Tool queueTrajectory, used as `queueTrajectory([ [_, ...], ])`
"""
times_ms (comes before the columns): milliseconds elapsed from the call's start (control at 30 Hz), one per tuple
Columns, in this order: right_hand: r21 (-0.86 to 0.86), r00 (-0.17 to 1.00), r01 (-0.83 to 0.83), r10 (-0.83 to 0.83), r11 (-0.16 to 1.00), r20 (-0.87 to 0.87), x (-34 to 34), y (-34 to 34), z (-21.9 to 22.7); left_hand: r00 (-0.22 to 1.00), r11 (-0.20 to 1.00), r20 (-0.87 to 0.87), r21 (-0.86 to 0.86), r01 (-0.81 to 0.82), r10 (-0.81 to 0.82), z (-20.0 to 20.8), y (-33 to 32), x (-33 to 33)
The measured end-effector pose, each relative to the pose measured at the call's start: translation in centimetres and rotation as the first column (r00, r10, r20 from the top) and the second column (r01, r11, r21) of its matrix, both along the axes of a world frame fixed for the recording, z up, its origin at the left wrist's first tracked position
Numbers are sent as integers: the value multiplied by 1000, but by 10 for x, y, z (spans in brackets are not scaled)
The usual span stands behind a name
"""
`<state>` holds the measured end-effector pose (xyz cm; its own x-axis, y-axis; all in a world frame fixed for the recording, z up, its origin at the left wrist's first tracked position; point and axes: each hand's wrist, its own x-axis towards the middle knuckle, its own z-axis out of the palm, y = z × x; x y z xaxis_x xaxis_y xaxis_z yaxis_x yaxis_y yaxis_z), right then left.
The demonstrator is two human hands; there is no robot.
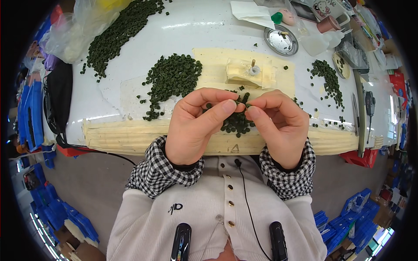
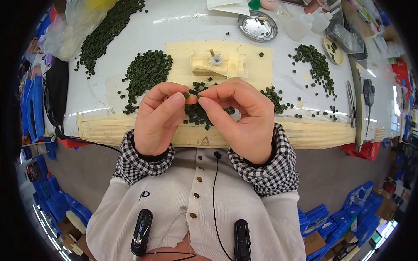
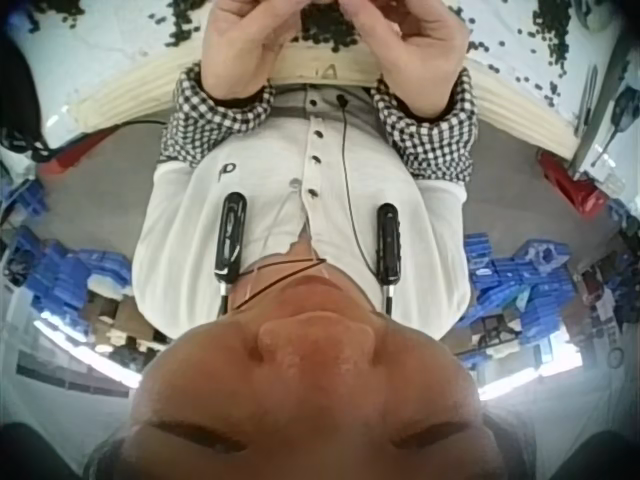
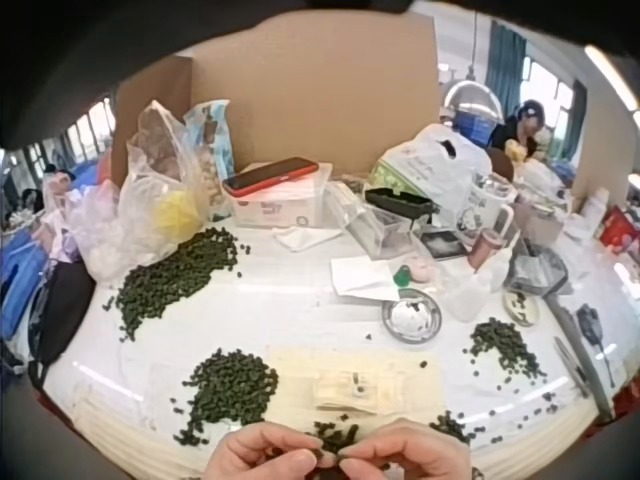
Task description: Manually picking small green components from a pile and precisely mounting them onto a white pin-based assembly fixture.
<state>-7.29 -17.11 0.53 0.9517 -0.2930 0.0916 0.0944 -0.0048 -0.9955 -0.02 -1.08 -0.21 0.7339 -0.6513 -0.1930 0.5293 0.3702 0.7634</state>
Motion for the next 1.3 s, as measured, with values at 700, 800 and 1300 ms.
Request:
queueTrajectory([
  [700,-53,1000,13,-13,999,10,1,0,1,922,955,387,264,-132,21,-1,1,-2],
  [800,-84,1000,18,-16,996,24,1,0,1,892,942,452,298,-157,6,-1,1,-2],
  [1300,-462,982,56,35,885,187,-2,-1,7,831,944,552,228,-239,77,-5,-1,-2],
])
